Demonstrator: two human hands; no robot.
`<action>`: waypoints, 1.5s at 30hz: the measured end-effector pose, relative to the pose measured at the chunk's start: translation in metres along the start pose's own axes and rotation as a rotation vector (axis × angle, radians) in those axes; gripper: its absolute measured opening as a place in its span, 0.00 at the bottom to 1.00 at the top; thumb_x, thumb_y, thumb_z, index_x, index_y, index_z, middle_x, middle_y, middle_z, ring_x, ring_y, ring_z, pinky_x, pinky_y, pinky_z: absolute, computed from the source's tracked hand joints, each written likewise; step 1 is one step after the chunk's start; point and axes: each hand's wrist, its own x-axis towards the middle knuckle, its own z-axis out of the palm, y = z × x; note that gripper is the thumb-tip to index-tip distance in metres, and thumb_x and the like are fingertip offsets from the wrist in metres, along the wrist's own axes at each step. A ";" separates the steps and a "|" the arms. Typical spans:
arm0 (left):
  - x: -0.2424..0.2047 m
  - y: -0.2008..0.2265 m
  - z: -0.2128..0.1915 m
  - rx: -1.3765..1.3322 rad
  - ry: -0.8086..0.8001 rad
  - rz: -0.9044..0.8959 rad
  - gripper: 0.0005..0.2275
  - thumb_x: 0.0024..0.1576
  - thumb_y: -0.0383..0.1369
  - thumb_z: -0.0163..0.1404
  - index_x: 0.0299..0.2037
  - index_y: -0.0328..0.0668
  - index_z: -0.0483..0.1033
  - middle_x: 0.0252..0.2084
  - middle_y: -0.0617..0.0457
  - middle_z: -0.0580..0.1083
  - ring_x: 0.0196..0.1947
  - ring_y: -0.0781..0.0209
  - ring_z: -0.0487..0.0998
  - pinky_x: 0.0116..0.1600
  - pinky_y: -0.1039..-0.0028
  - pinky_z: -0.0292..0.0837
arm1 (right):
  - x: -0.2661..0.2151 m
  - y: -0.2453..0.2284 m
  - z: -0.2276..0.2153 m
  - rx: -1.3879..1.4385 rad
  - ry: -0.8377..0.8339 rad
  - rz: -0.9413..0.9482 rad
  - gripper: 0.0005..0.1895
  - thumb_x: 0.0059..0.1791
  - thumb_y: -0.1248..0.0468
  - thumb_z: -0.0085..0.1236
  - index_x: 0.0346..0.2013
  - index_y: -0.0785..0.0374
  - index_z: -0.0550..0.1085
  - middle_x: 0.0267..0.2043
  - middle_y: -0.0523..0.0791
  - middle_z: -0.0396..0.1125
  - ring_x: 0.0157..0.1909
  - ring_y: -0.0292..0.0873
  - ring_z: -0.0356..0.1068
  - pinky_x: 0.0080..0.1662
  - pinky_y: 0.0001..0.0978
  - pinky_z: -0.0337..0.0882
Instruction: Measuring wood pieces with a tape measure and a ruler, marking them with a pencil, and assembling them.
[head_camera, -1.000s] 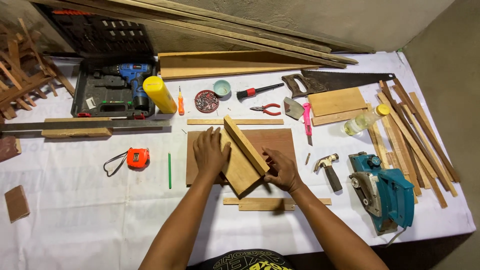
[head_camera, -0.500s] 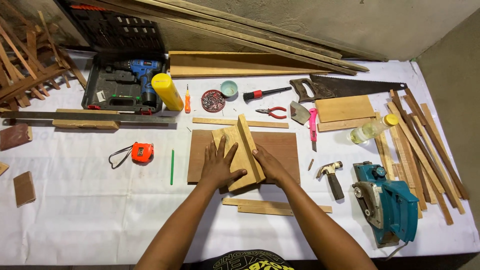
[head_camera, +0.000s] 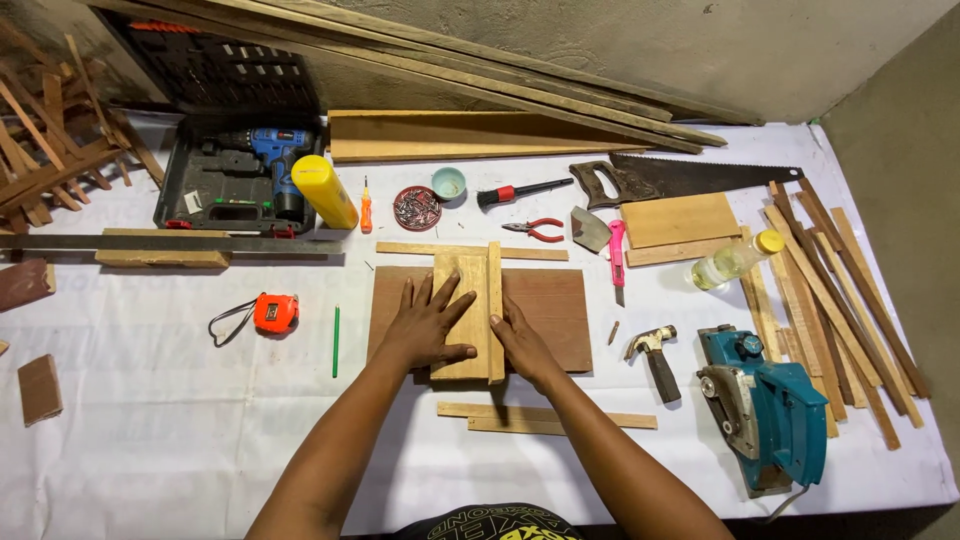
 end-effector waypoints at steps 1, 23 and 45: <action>0.000 -0.001 0.001 0.001 0.000 -0.001 0.46 0.46 0.74 0.43 0.76 0.70 0.48 0.80 0.52 0.39 0.77 0.33 0.38 0.75 0.39 0.29 | -0.002 -0.008 0.001 0.001 -0.001 -0.001 0.40 0.54 0.40 0.41 0.77 0.49 0.46 0.75 0.51 0.55 0.72 0.51 0.60 0.67 0.42 0.62; -0.007 -0.019 -0.016 -0.071 -0.057 -0.028 0.47 0.43 0.70 0.53 0.75 0.73 0.50 0.80 0.57 0.38 0.78 0.39 0.36 0.74 0.35 0.31 | 0.007 -0.016 0.016 -0.104 0.022 0.065 0.41 0.52 0.37 0.38 0.77 0.43 0.46 0.75 0.50 0.55 0.70 0.53 0.62 0.62 0.46 0.69; -0.036 0.015 0.024 -0.031 0.086 0.005 0.51 0.46 0.65 0.56 0.76 0.53 0.45 0.79 0.52 0.43 0.78 0.46 0.38 0.75 0.41 0.37 | 0.021 -0.003 0.029 -0.110 0.114 -0.068 0.40 0.54 0.37 0.36 0.77 0.50 0.50 0.71 0.53 0.59 0.70 0.53 0.63 0.65 0.40 0.63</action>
